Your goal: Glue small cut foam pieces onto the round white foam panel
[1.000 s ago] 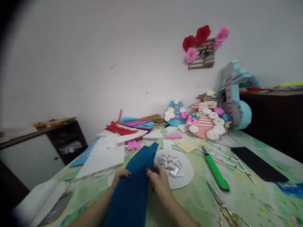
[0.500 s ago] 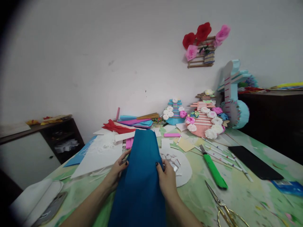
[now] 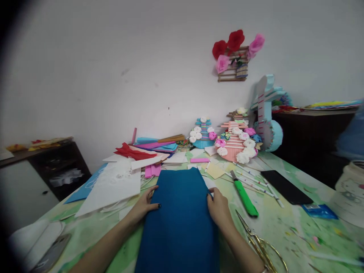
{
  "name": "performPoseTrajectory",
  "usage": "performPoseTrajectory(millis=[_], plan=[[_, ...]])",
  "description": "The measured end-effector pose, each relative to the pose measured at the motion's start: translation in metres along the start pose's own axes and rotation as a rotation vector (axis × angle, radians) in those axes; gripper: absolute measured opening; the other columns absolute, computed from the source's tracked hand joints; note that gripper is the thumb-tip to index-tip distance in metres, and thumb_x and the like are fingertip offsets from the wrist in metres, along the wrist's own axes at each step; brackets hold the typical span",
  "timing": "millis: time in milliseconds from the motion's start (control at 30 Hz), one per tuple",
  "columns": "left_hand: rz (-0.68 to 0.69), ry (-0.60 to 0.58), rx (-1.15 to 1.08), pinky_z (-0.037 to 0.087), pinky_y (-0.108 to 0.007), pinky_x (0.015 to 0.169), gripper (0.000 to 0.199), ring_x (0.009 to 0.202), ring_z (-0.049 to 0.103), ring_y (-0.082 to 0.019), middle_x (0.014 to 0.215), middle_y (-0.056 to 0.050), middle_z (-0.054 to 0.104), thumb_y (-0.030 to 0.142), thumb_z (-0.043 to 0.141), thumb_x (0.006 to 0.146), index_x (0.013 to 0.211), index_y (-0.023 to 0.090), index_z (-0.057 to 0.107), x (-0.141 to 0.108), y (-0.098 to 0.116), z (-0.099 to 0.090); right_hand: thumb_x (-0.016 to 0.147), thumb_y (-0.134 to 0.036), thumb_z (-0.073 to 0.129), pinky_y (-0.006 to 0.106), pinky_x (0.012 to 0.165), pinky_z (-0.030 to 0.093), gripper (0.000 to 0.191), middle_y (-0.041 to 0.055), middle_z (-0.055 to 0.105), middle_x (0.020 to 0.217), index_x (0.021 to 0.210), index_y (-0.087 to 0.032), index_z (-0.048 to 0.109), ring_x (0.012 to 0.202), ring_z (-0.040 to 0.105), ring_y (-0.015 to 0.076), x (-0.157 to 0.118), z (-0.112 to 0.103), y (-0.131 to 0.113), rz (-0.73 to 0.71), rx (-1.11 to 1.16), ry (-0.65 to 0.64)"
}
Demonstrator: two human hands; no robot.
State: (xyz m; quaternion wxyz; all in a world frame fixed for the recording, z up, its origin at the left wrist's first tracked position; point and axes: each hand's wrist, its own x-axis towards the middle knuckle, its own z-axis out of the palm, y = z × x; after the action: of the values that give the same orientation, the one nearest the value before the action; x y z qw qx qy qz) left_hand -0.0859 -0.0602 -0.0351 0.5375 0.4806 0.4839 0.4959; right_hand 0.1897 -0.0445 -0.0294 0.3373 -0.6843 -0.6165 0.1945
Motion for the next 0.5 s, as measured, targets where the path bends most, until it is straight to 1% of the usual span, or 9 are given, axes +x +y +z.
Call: performPoseTrajectory(millis=[67,100,133,167,233,300,367,433,500], plan=[[-0.055,0.066,-0.007,0.052,-0.034,0.069,0.095,0.087,0.064,-0.026,0.107,-0.014,0.062,0.018,0.078,0.050,0.133,0.018,0.031,0.003,-0.007,0.003,0.082,-0.018,0.040,0.027,0.060,0.037,0.023,0.0052,0.064,0.068,0.096,-0.015,0.058,0.064,0.059,0.0201,0.000,-0.006,0.007,0.023,-0.028,-0.027],[-0.073,0.098,-0.006,0.052,-0.033,0.067,0.096,0.083,0.065,-0.025,0.103,-0.014,0.064,0.022,0.079,0.051,0.133,0.017,0.029,0.004,-0.010,0.004,0.081,-0.017,0.041,0.027,0.060,0.037,0.022,0.0051,0.064,0.068,0.096,-0.014,0.057,0.064,0.059,0.0194,0.000,-0.009,0.009,0.026,-0.037,-0.039],[-0.079,0.109,-0.003,0.052,-0.033,0.067,0.090,0.081,0.065,-0.024,0.101,-0.014,0.065,0.026,0.078,0.054,0.131,0.015,0.033,0.005,-0.012,0.005,0.081,-0.017,0.043,0.026,0.060,0.037,0.021,0.0054,0.065,0.070,0.097,-0.014,0.057,0.065,0.059,0.0189,0.001,-0.011,0.011,0.025,-0.043,-0.049],[-0.077,0.095,0.004,0.051,-0.033,0.068,0.080,0.081,0.065,-0.024,0.101,-0.014,0.065,0.030,0.077,0.056,0.126,0.014,0.041,0.005,-0.012,0.005,0.081,-0.018,0.044,0.026,0.060,0.037,0.021,0.0056,0.065,0.071,0.097,-0.014,0.056,0.066,0.059,0.0186,0.002,-0.013,0.012,0.024,-0.047,-0.058],[-0.068,-0.004,0.023,0.051,-0.033,0.071,0.056,0.081,0.065,-0.024,0.100,-0.015,0.067,0.036,0.075,0.061,0.108,0.011,0.057,0.004,-0.010,0.006,0.082,-0.025,0.046,0.025,0.058,0.037,0.022,0.0053,0.064,0.069,0.097,-0.014,0.056,0.064,0.059,0.0187,0.005,-0.016,0.012,0.023,-0.051,-0.071],[-0.047,-0.079,0.046,0.051,-0.033,0.070,0.044,0.080,0.066,-0.025,0.096,-0.014,0.069,0.035,0.075,0.061,0.096,0.011,0.063,0.001,-0.006,0.008,0.082,-0.036,0.047,0.026,0.055,0.035,0.028,0.0044,0.063,0.065,0.097,-0.014,0.056,0.062,0.058,0.0194,0.011,-0.017,0.011,0.018,-0.048,-0.073],[-0.022,-0.060,0.063,0.052,-0.032,0.067,0.038,0.077,0.066,-0.025,0.090,-0.012,0.070,0.028,0.076,0.059,0.091,0.011,0.065,-0.003,-0.002,0.012,0.078,-0.040,0.052,0.026,0.054,0.035,0.034,0.0038,0.063,0.064,0.097,-0.013,0.057,0.061,0.058,0.0198,0.018,-0.015,0.009,0.005,-0.036,-0.066],[-0.033,-0.009,0.068,0.051,-0.030,0.062,0.031,0.069,0.066,-0.023,0.081,-0.010,0.071,0.021,0.075,0.058,0.086,0.011,0.064,-0.007,0.000,0.017,0.074,-0.035,0.056,0.026,0.056,0.036,0.030,0.0041,0.064,0.065,0.095,-0.013,0.060,0.063,0.059,0.0197,0.024,-0.013,0.009,-0.004,-0.017,-0.052],[-0.095,0.044,0.031,0.048,-0.026,0.053,0.022,0.057,0.063,-0.018,0.068,-0.005,0.068,0.016,0.070,0.061,0.081,0.012,0.062,-0.009,0.001,0.022,0.073,-0.026,0.054,0.026,0.059,0.036,0.022,0.0056,0.066,0.069,0.089,-0.014,0.064,0.067,0.060,0.0198,0.029,-0.011,0.011,-0.012,0.009,-0.031]])
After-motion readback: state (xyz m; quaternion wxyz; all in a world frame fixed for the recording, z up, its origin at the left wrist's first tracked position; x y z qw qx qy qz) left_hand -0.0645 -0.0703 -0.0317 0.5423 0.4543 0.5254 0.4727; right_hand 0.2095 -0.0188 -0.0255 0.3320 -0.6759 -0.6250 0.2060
